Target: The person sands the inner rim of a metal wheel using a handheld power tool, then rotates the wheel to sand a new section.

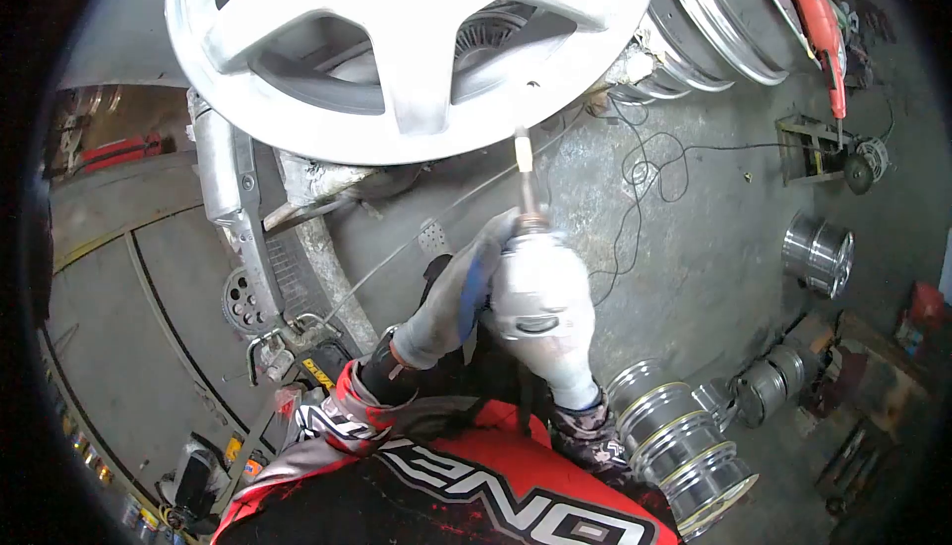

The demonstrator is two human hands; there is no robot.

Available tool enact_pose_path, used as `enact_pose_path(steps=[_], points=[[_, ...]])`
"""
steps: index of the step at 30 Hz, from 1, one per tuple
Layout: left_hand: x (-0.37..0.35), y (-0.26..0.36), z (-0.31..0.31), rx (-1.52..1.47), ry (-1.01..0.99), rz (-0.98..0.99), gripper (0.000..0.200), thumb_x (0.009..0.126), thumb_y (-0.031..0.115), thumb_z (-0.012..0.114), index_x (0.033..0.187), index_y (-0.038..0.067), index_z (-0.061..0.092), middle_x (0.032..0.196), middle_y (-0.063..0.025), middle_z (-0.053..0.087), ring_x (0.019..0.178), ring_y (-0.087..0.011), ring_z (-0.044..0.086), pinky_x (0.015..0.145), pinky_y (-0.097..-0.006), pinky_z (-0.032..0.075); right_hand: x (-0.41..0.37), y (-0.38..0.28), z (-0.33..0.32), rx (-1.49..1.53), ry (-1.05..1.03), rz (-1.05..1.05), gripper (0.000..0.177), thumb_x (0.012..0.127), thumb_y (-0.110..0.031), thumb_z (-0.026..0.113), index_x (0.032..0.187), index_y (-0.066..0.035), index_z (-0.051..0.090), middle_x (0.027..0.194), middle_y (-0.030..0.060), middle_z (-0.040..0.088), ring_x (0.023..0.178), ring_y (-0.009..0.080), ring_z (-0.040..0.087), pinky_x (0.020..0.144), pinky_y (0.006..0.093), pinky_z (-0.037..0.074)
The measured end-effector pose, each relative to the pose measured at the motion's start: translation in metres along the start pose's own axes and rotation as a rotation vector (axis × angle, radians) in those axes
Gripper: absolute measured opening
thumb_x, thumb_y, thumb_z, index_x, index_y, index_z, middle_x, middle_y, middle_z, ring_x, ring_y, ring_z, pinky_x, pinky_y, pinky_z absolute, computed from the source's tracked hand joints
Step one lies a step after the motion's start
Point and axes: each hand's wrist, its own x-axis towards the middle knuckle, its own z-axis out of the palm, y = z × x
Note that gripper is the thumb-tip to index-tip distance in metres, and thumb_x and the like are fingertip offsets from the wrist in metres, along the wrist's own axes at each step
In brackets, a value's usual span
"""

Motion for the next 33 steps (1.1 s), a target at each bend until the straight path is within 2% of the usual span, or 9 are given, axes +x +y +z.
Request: enact_pose_path(steps=[4, 6, 10, 16, 17, 21, 25, 27, 33], points=[[0.0, -0.018, -0.006, -0.073, -0.109, -0.024, 0.068, 0.111, 0.044, 0.043, 0.159, -0.002, 0.03, 0.158, -0.0133, 0.04, 0.148, -0.0232, 0.037, 0.123, -0.0375, 0.026, -0.034, 0.028, 0.022, 0.715, 0.264, 0.087, 0.068, 0.062, -0.011, 0.09, 0.123, -0.006, 0.061, 0.117, 0.009, 0.067, 0.105, 0.0228, 0.068, 0.095, 0.036, 0.054], [-0.003, -0.019, -0.004, -0.256, -0.204, -0.142, 0.074, 0.106, 0.043, 0.052, 0.16, -0.002, 0.027, 0.157, -0.0129, 0.041, 0.148, -0.0224, 0.037, 0.123, -0.0368, 0.026, -0.036, 0.022, 0.024, 1.464, 0.467, 0.439, 0.072, 0.062, 0.002, 0.082, 0.129, -0.004, 0.057, 0.119, 0.0101, 0.066, 0.103, 0.023, 0.069, 0.096, 0.0374, 0.055], [-0.023, -0.006, 0.004, -0.223, -0.261, -0.282, 0.069, 0.103, 0.024, 0.062, 0.159, 0.0, 0.029, 0.144, -0.0099, 0.049, 0.135, -0.0171, 0.044, 0.118, -0.0338, 0.034, -0.035, 0.005, 0.038, 2.105, 0.405, 0.308, 0.062, 0.09, -0.025, 0.072, 0.139, 0.003, 0.049, 0.12, 0.0198, 0.064, 0.105, 0.0305, 0.069, 0.091, 0.04, 0.058], [-0.018, 0.001, -0.018, -0.033, -0.169, -0.299, 0.059, 0.104, 0.032, 0.057, 0.151, -0.003, 0.043, 0.146, -0.0116, 0.051, 0.14, -0.021, 0.044, 0.121, -0.0363, 0.031, -0.06, -0.013, 0.083, 2.147, 0.463, 0.697, 0.057, 0.104, -0.038, 0.056, 0.145, 0.0, 0.047, 0.134, 0.0163, 0.06, 0.12, 0.0273, 0.062, 0.104, 0.0429, 0.052], [-0.013, 0.006, -0.017, 0.051, -0.131, -0.271, 0.044, 0.105, 0.028, 0.055, 0.137, -0.002, 0.056, 0.132, -0.0129, 0.061, 0.127, -0.0192, 0.054, 0.113, -0.0344, 0.04, -0.059, -0.018, 0.083, 2.044, 0.418, 0.76, 0.075, 0.099, -0.053, 0.057, 0.151, -0.002, 0.042, 0.144, 0.0193, 0.055, 0.13, 0.0341, 0.058, 0.11, 0.0481, 0.048], [0.008, 0.027, -0.016, 0.277, -0.108, -0.383, 0.033, 0.103, 0.028, 0.057, 0.115, -0.002, 0.064, 0.103, -0.0133, 0.067, 0.098, -0.0165, 0.062, 0.092, -0.0337, 0.05, -0.071, -0.024, 0.114, 2.024, 0.275, 0.765, 0.075, 0.101, -0.052, 0.054, 0.155, -0.002, 0.038, 0.152, 0.0175, 0.049, 0.139, 0.0334, 0.05, 0.117, 0.0478, 0.04], [0.015, 0.017, -0.018, 0.342, -0.129, -0.499, 0.035, 0.103, 0.03, 0.058, 0.115, -0.002, 0.066, 0.102, -0.0138, 0.068, 0.097, -0.0178, 0.064, 0.09, -0.0348, 0.051, -0.051, -0.035, 0.088, 1.968, 0.23, 0.69, 0.077, 0.1, -0.053, 0.055, 0.156, -0.002, 0.037, 0.151, 0.0172, 0.049, 0.139, 0.0328, 0.05, 0.117, 0.0476, 0.04], [0.018, 0.012, -0.017, 0.332, -0.18, -0.281, 0.038, 0.103, 0.033, 0.06, 0.115, -0.003, 0.068, 0.102, -0.017, 0.069, 0.095, -0.0222, 0.067, 0.086, -0.0357, 0.052, -0.037, -0.041, 0.071, 2.143, 0.422, 0.632, 0.059, 0.106, -0.041, 0.05, 0.149, -0.002, 0.043, 0.14, 0.0137, 0.055, 0.128, 0.0245, 0.058, 0.109, 0.0406, 0.048], [0.032, -0.004, -0.012, 0.433, -0.263, -0.111, 0.032, 0.103, 0.029, 0.062, 0.122, 0.004, 0.07, 0.095, -0.0191, 0.065, 0.083, -0.031, 0.066, 0.078, -0.0398, 0.052, -0.029, -0.034, 0.071, 2.144, 0.542, 0.606, 0.064, 0.107, -0.046, 0.05, 0.154, -0.004, 0.039, 0.147, 0.0135, 0.051, 0.136, 0.0265, 0.053, 0.114, 0.0425, 0.043]])
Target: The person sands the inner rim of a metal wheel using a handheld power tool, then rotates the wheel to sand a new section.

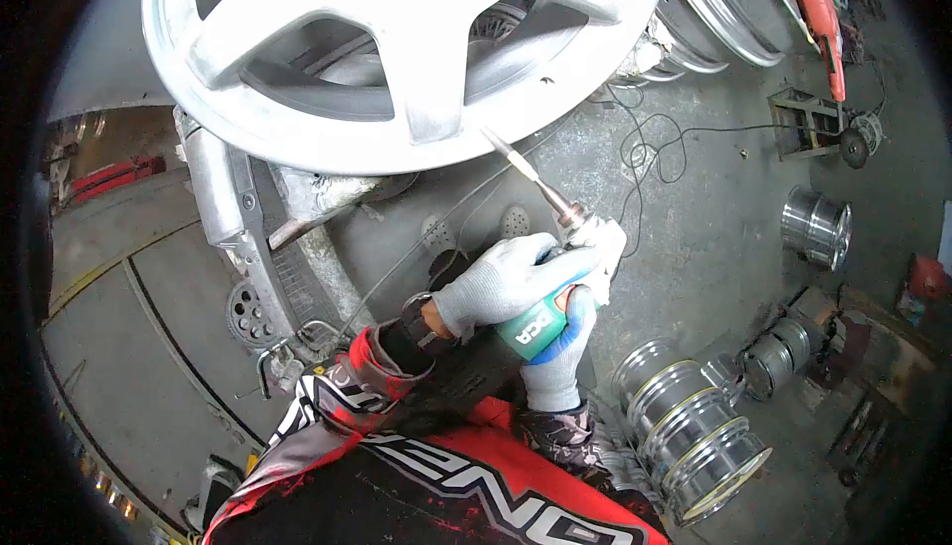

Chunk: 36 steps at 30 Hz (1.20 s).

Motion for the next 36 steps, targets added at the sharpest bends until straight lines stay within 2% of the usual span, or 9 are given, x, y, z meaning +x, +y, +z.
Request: enact_pose_path(steps=[11, 13, 20, 23, 25, 26, 29, 31, 36], points=[[-0.028, -0.033, 0.012, 0.312, 0.108, 0.097, 0.044, 0.088, 0.015, 0.07, 0.132, 0.015, 0.069, 0.084, -0.0115, 0.059, 0.072, -0.0285, 0.064, 0.061, -0.0398, 0.054, -0.015, 0.013, -0.003, -0.125, 0.004, 0.075, 0.069, 0.104, -0.052, 0.051, 0.153, -0.004, 0.039, 0.144, 0.0144, 0.052, 0.132, 0.0276, 0.055, 0.112, 0.0422, 0.045], [-0.024, -0.021, 0.005, 0.524, 0.128, 0.294, 0.046, 0.087, 0.015, 0.07, 0.134, 0.016, 0.068, 0.086, -0.0119, 0.06, 0.073, -0.0288, 0.065, 0.062, -0.0401, 0.055, -0.014, 0.013, 0.001, -0.113, 0.035, 0.05, 0.07, 0.104, -0.052, 0.052, 0.153, -0.004, 0.039, 0.143, 0.0144, 0.052, 0.132, 0.0279, 0.055, 0.112, 0.0426, 0.045], [-0.016, -0.016, 0.006, 0.325, 0.03, 0.031, 0.039, 0.091, 0.017, 0.069, 0.13, 0.014, 0.068, 0.087, -0.0124, 0.06, 0.076, -0.0312, 0.066, 0.066, -0.0439, 0.056, -0.009, 0.013, 0.005, -0.019, 0.006, 0.009, 0.069, 0.104, -0.052, 0.053, 0.152, -0.004, 0.039, 0.143, 0.0136, 0.052, 0.131, 0.0273, 0.056, 0.11, 0.0433, 0.047], [-0.026, 0.0, -0.006, 0.599, 0.064, 0.321, 0.033, 0.097, 0.024, 0.066, 0.126, 0.008, 0.069, 0.092, -0.0144, 0.066, 0.083, -0.0297, 0.069, 0.074, -0.0417, 0.057, -0.02, 0.015, 0.008, 0.019, -0.023, 0.092, 0.068, 0.105, -0.052, 0.051, 0.152, -0.004, 0.039, 0.144, 0.0134, 0.052, 0.131, 0.0265, 0.056, 0.11, 0.0425, 0.048], [-0.026, 0.028, -0.012, -0.041, 0.012, -0.451, 0.04, 0.101, 0.034, 0.062, 0.124, 0.002, 0.069, 0.103, -0.0172, 0.072, 0.095, -0.0265, 0.071, 0.085, -0.0373, 0.055, -0.021, 0.023, 0.004, 0.146, -0.017, 0.107, 0.067, 0.105, -0.05, 0.051, 0.15, -0.002, 0.041, 0.141, 0.0136, 0.055, 0.129, 0.0257, 0.059, 0.108, 0.0418, 0.05], [-0.025, 0.026, -0.011, -0.035, 0.005, -0.454, 0.04, 0.101, 0.034, 0.062, 0.124, 0.002, 0.069, 0.103, -0.0172, 0.072, 0.095, -0.0265, 0.071, 0.085, -0.0373, 0.055, -0.022, 0.023, 0.004, 0.133, 0.015, 0.117, 0.064, 0.105, -0.048, 0.052, 0.148, -0.001, 0.043, 0.138, 0.0137, 0.056, 0.126, 0.0252, 0.06, 0.106, 0.0411, 0.051], [-0.021, 0.004, -0.004, 0.03, -0.008, -0.18, 0.049, 0.1, 0.041, 0.061, 0.122, -0.002, 0.069, 0.109, -0.0181, 0.074, 0.101, -0.0219, 0.07, 0.092, -0.0348, 0.052, -0.018, 0.02, -0.003, 0.096, 0.064, 0.12, 0.059, 0.103, -0.042, 0.053, 0.144, 0.001, 0.048, 0.134, 0.0139, 0.059, 0.121, 0.0243, 0.063, 0.102, 0.0398, 0.054], [-0.015, -0.008, 0.0, 0.106, 0.03, -0.083, 0.027, 0.101, 0.029, 0.063, 0.124, 0.016, 0.065, 0.092, -0.0192, 0.064, 0.083, -0.0389, 0.068, 0.071, -0.0456, 0.055, -0.015, 0.019, -0.006, 0.068, 0.077, 0.119, 0.057, 0.102, -0.039, 0.054, 0.142, 0.002, 0.051, 0.133, 0.014, 0.061, 0.119, 0.024, 0.064, 0.1, 0.0392, 0.054], [-0.028, -0.007, -0.003, 0.263, 0.038, 0.101, 0.032, 0.096, 0.018, 0.065, 0.128, 0.019, 0.064, 0.093, -0.0176, 0.062, 0.079, -0.0373, 0.067, 0.066, -0.0437, 0.056, -0.022, 0.021, -0.007, 0.068, 0.121, 0.159, 0.055, 0.1, -0.035, 0.058, 0.139, 0.003, 0.054, 0.129, 0.0133, 0.063, 0.114, 0.0222, 0.066, 0.097, 0.0377, 0.055]])
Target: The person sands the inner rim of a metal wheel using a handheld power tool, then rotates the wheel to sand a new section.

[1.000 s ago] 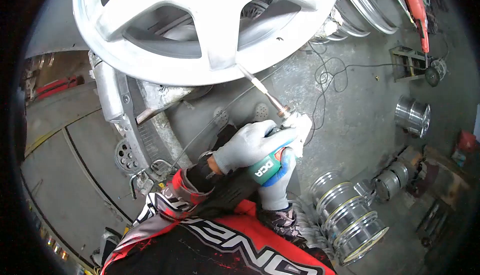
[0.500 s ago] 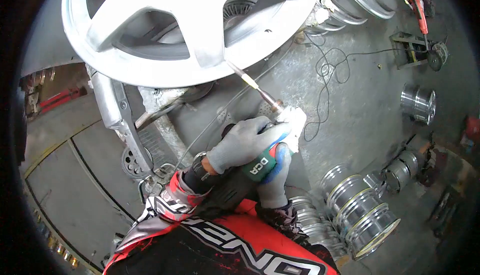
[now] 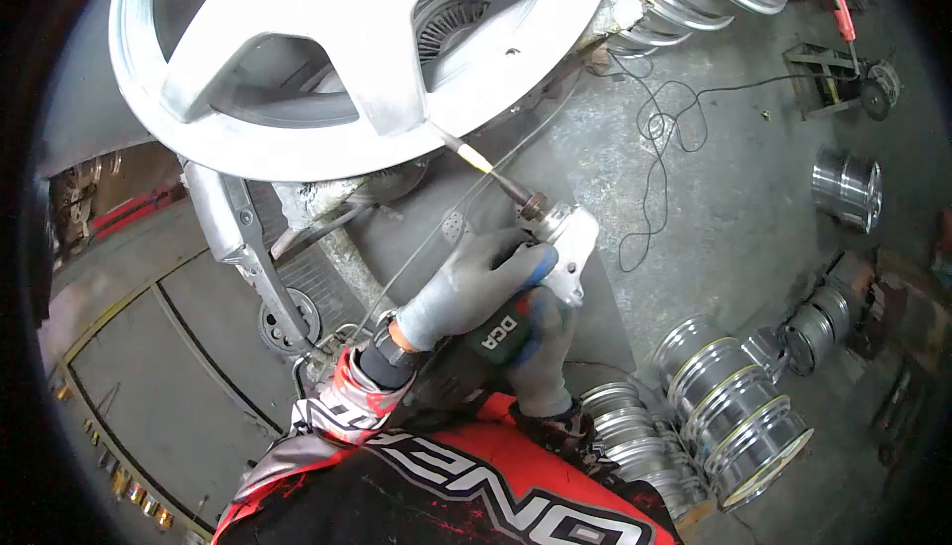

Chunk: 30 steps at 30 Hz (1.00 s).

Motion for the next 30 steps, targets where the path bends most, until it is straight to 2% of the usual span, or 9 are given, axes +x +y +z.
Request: enact_pose_path(steps=[4, 6, 9, 14, 20, 23, 25, 27, 30], points=[[-0.007, 0.005, 0.0, -0.025, 0.003, -0.084, 0.035, 0.095, 0.014, 0.064, 0.129, 0.019, 0.064, 0.091, -0.017, 0.061, 0.078, -0.0356, 0.068, 0.064, -0.0404, 0.056, -0.001, -0.001, 0.001, 0.001, -0.014, 0.037, 0.055, 0.1, -0.037, 0.059, 0.138, 0.002, 0.056, 0.127, 0.0127, 0.064, 0.114, 0.022, 0.066, 0.097, 0.0374, 0.055], [-0.001, 0.006, 0.002, -0.005, 0.007, -0.057, 0.034, 0.096, 0.014, 0.064, 0.129, 0.019, 0.064, 0.092, -0.0171, 0.061, 0.078, -0.0352, 0.068, 0.065, -0.0404, 0.056, 0.002, -0.007, -0.005, -0.166, -0.073, 0.039, 0.069, 0.103, -0.057, 0.053, 0.15, -0.008, 0.044, 0.138, 0.0122, 0.058, 0.122, 0.0264, 0.062, 0.1, 0.0414, 0.055], [0.017, 0.005, 0.007, -0.095, -0.007, -0.187, 0.031, 0.097, 0.015, 0.064, 0.128, 0.018, 0.065, 0.092, -0.0173, 0.062, 0.078, -0.0345, 0.068, 0.065, -0.0403, 0.056, 0.008, -0.015, -0.004, 0.013, -0.065, 0.033, 0.056, 0.101, -0.036, 0.06, 0.142, 0.001, 0.053, 0.13, 0.0127, 0.063, 0.115, 0.0224, 0.066, 0.098, 0.0376, 0.055], [0.013, 0.007, 0.005, -0.237, -0.018, -0.341, 0.027, 0.099, 0.017, 0.063, 0.126, 0.017, 0.066, 0.093, -0.0182, 0.063, 0.077, -0.0346, 0.068, 0.066, -0.0407, 0.055, 0.005, -0.008, -0.009, -0.023, -0.019, 0.056, 0.061, 0.103, -0.046, 0.054, 0.147, -0.005, 0.047, 0.137, 0.0123, 0.058, 0.122, 0.025, 0.062, 0.101, 0.0408, 0.053], [0.003, 0.007, 0.007, 0.062, 0.101, 0.034, 0.027, 0.098, 0.015, 0.064, 0.125, 0.019, 0.066, 0.092, -0.0185, 0.062, 0.075, -0.0356, 0.068, 0.065, -0.0416, 0.055, 0.009, -0.004, -0.024, -0.068, -0.161, 0.133, 0.07, 0.104, -0.057, 0.05, 0.156, -0.012, 0.038, 0.147, 0.0122, 0.051, 0.132, 0.0294, 0.055, 0.109, 0.0461, 0.049], [0.015, 0.008, 0.008, -0.011, 0.034, -0.044, 0.025, 0.099, 0.022, 0.066, 0.121, 0.011, 0.066, 0.091, -0.0181, 0.064, 0.076, -0.0336, 0.068, 0.067, -0.0401, 0.055, 0.009, -0.012, -0.004, 0.019, -0.065, 0.095, 0.061, 0.103, -0.045, 0.055, 0.148, -0.006, 0.046, 0.139, 0.0117, 0.057, 0.125, 0.0258, 0.06, 0.104, 0.0423, 0.051], [0.019, 0.019, 0.004, -0.298, 0.042, -0.438, 0.037, 0.099, 0.036, 0.068, 0.113, 0.002, 0.066, 0.09, -0.0184, 0.068, 0.079, -0.0298, 0.07, 0.072, -0.0382, 0.055, 0.008, -0.009, -0.006, 0.075, 0.022, 0.029, 0.05, 0.102, -0.032, 0.06, 0.139, 0.001, 0.054, 0.13, 0.0112, 0.062, 0.117, 0.0221, 0.065, 0.098, 0.0383, 0.054], [0.014, 0.032, -0.007, -0.293, 0.034, -0.485, 0.045, 0.099, 0.042, 0.067, 0.109, -0.001, 0.065, 0.089, -0.0189, 0.069, 0.082, -0.0284, 0.071, 0.074, -0.0377, 0.055, 0.007, 0.009, -0.031, -0.05, -0.084, 0.125, 0.075, 0.101, -0.061, 0.052, 0.156, -0.011, 0.038, 0.147, 0.0119, 0.052, 0.133, 0.0292, 0.055, 0.111, 0.0467, 0.047], [0.006, 0.031, -0.007, -0.264, 0.047, -0.532, 0.052, 0.099, 0.048, 0.066, 0.105, -0.003, 0.065, 0.089, -0.0188, 0.07, 0.084, -0.0266, 0.072, 0.077, -0.0376, 0.055, 0.005, 0.005, -0.017, -0.053, -0.104, 0.157, 0.075, 0.101, -0.061, 0.052, 0.155, -0.01, 0.04, 0.146, 0.0115, 0.052, 0.133, 0.0276, 0.056, 0.11, 0.0458, 0.048]])
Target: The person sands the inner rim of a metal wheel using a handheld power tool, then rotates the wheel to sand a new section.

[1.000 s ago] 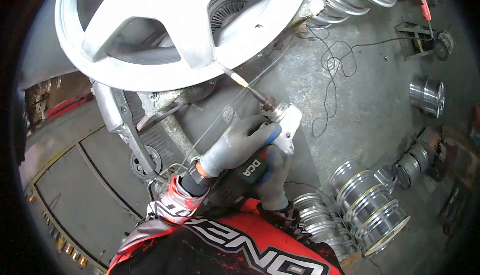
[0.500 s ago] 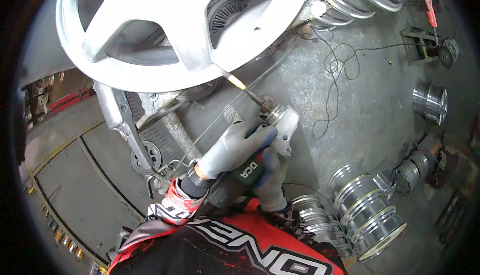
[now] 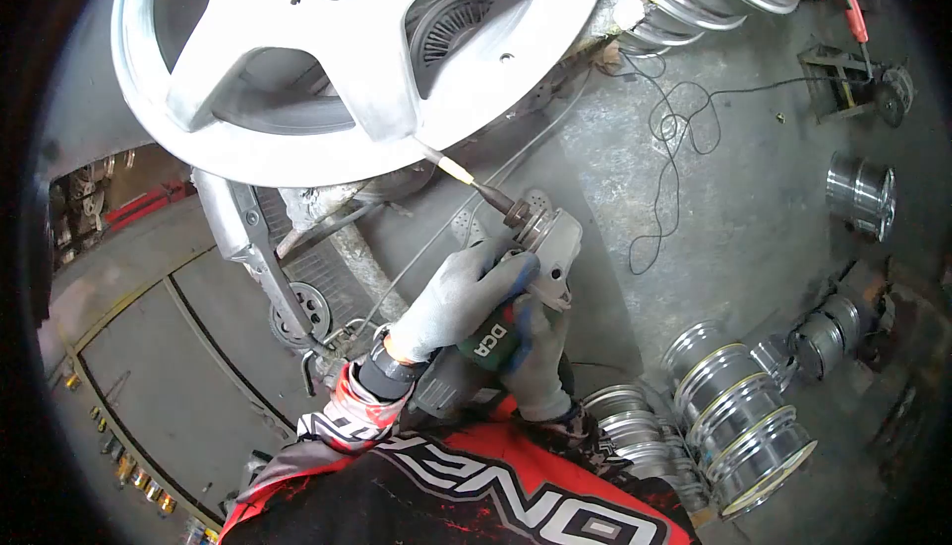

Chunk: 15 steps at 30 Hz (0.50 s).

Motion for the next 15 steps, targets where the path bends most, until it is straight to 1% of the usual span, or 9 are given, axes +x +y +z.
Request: enact_pose_path(steps=[1, 5, 6, 7, 8, 10, 11, 13, 15], points=[[0.0, -0.002, 0.001, 0.011, 0.028, 0.006, 0.051, 0.099, 0.048, 0.065, 0.105, -0.003, 0.065, 0.088, -0.0183, 0.07, 0.084, -0.0264, 0.072, 0.077, -0.038, 0.055, 0.0, -0.002, 0.003, 0.004, 0.003, -0.001, 0.075, 0.101, -0.061, 0.052, 0.155, -0.01, 0.04, 0.146, 0.0115, 0.052, 0.133, 0.0276, 0.056, 0.11, 0.0458, 0.048], [0.015, 0.003, 0.004, -0.025, -0.044, -0.025, 0.051, 0.099, 0.048, 0.065, 0.105, -0.003, 0.065, 0.089, -0.0189, 0.07, 0.085, -0.0273, 0.072, 0.077, -0.0381, 0.054, 0.005, -0.017, 0.009, 0.054, 0.078, -0.12, 0.056, 0.104, -0.037, 0.059, 0.146, -0.002, 0.048, 0.135, 0.0118, 0.059, 0.121, 0.0239, 0.063, 0.102, 0.0412, 0.054], [0.021, -0.004, 0.006, 0.049, -0.078, 0.139, 0.052, 0.099, 0.048, 0.065, 0.104, -0.004, 0.065, 0.089, -0.0194, 0.07, 0.085, -0.0277, 0.072, 0.076, -0.0382, 0.054, 0.005, -0.018, 0.009, 0.064, 0.095, -0.149, 0.051, 0.104, -0.031, 0.061, 0.144, 0.0, 0.05, 0.133, 0.0119, 0.061, 0.118, 0.023, 0.065, 0.1, 0.04, 0.055], [0.024, -0.006, 0.007, 0.124, -0.11, 0.304, 0.053, 0.099, 0.048, 0.064, 0.104, -0.004, 0.065, 0.089, -0.02, 0.069, 0.086, -0.0281, 0.072, 0.076, -0.0383, 0.054, 0.006, -0.018, 0.008, 0.062, 0.095, -0.151, 0.051, 0.104, -0.031, 0.061, 0.144, 0.0, 0.05, 0.133, 0.0119, 0.061, 0.118, 0.023, 0.065, 0.1, 0.04, 0.055], [0.024, -0.007, 0.007, 0.122, -0.11, 0.306, 0.053, 0.099, 0.048, 0.064, 0.104, -0.004, 0.065, 0.089, -0.02, 0.069, 0.086, -0.0281, 0.072, 0.076, -0.0383, 0.054, 0.006, -0.017, 0.007, 0.106, 0.09, -0.145, 0.052, 0.104, -0.031, 0.061, 0.144, 0.0, 0.05, 0.132, 0.0119, 0.061, 0.118, 0.0228, 0.065, 0.1, 0.0399, 0.055], [0.021, -0.004, 0.007, -0.045, -0.088, 0.09, 0.054, 0.099, 0.049, 0.064, 0.103, -0.004, 0.064, 0.09, -0.0215, 0.069, 0.085, -0.031, 0.071, 0.076, -0.0394, 0.053, 0.006, -0.012, 0.006, 0.151, 0.086, -0.138, 0.053, 0.104, -0.032, 0.061, 0.145, 0.0, 0.049, 0.132, 0.0118, 0.061, 0.118, 0.0226, 0.065, 0.1, 0.0398, 0.055], [0.017, -0.003, 0.005, -0.044, -0.087, 0.089, 0.054, 0.099, 0.049, 0.064, 0.103, -0.004, 0.064, 0.09, -0.0215, 0.069, 0.085, -0.031, 0.071, 0.076, -0.0394, 0.053, 0.004, -0.007, 0.007, 0.159, 0.088, -0.123, 0.052, 0.104, -0.032, 0.061, 0.145, -0.001, 0.05, 0.131, 0.0117, 0.062, 0.117, 0.0223, 0.065, 0.099, 0.0395, 0.055], [0.008, -0.003, 0.001, 0.045, -0.037, 0.009, 0.044, 0.102, 0.036, 0.06, 0.125, -0.002, 0.065, 0.097, -0.0171, 0.072, 0.09, -0.0201, 0.067, 0.082, -0.0362, 0.052, 0.002, -0.006, 0.009, 0.172, 0.087, -0.103, 0.052, 0.104, -0.031, 0.061, 0.145, -0.001, 0.05, 0.131, 0.0116, 0.062, 0.117, 0.0219, 0.065, 0.099, 0.0392, 0.056], [0.005, -0.003, 0.002, 0.085, -0.02, 0.002, 0.044, 0.102, 0.036, 0.06, 0.124, -0.002, 0.065, 0.097, -0.0178, 0.072, 0.091, -0.0219, 0.068, 0.082, -0.037, 0.052, -0.002, -0.013, 0.011, -0.156, 0.028, -0.079, 0.068, 0.103, -0.058, 0.051, 0.151, -0.01, 0.044, 0.14, 0.0102, 0.057, 0.125, 0.0258, 0.061, 0.105, 0.0439, 0.052]])
